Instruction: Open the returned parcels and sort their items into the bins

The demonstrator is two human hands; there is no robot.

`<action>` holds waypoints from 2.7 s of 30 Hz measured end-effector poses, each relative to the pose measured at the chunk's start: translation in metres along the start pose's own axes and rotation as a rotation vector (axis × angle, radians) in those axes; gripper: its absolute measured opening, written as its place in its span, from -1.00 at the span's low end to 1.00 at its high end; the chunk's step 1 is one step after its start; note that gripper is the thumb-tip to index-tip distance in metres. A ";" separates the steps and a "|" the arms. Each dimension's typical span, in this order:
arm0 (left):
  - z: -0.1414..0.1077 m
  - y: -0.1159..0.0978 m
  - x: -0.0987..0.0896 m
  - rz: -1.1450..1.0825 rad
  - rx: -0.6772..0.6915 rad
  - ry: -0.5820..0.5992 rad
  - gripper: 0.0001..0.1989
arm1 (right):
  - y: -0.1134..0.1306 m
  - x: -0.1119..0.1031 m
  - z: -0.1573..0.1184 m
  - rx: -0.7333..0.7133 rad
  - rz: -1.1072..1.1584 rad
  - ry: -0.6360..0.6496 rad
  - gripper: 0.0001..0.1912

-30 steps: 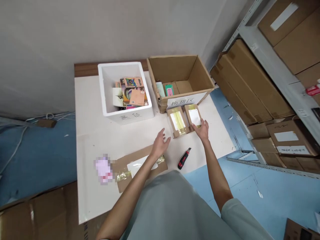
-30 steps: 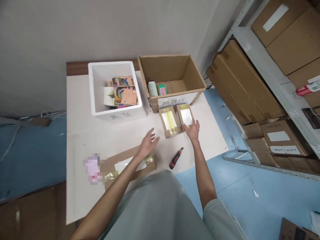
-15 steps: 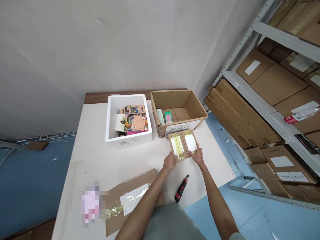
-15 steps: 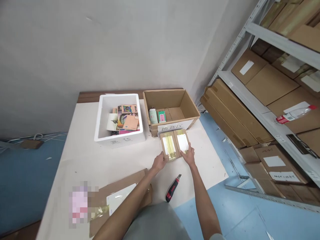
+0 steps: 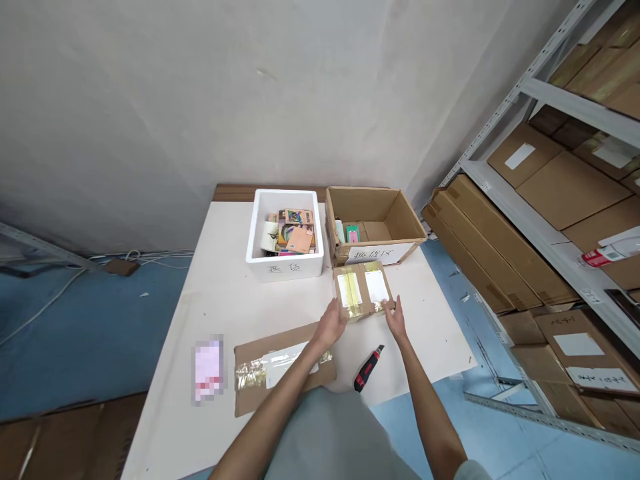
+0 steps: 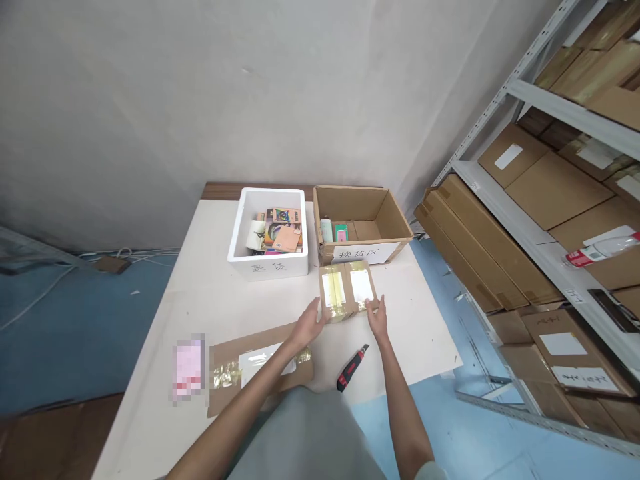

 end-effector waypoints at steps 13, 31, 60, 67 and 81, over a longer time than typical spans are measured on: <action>-0.206 0.174 -0.152 -0.273 -0.103 -0.731 -0.05 | -0.061 0.079 -0.171 0.164 -0.441 0.249 0.14; -0.238 0.163 -0.119 -0.254 0.025 -0.568 -0.44 | 0.115 0.014 -0.181 -0.644 -0.320 0.440 -0.40; -0.216 0.192 -0.135 -0.569 -0.007 -0.430 -0.57 | 0.291 0.114 -0.300 -1.408 -1.603 0.855 -0.29; -0.215 0.191 -0.137 -0.556 -0.037 -0.449 -0.56 | 0.290 0.108 -0.302 -1.454 -1.602 0.842 -0.38; -0.214 0.187 -0.136 -0.514 -0.101 -0.547 -0.47 | 0.236 0.017 -0.194 -1.120 -1.679 0.716 -0.50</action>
Point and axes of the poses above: each hand's wrist, its own z-axis towards the middle knuckle, its own x-axis out of the palm, y = z × x, the point moved 6 cm from there along z, towards the middle knuckle, and after that the axes turned 13 degrees about -z, right-handed, at the moved point
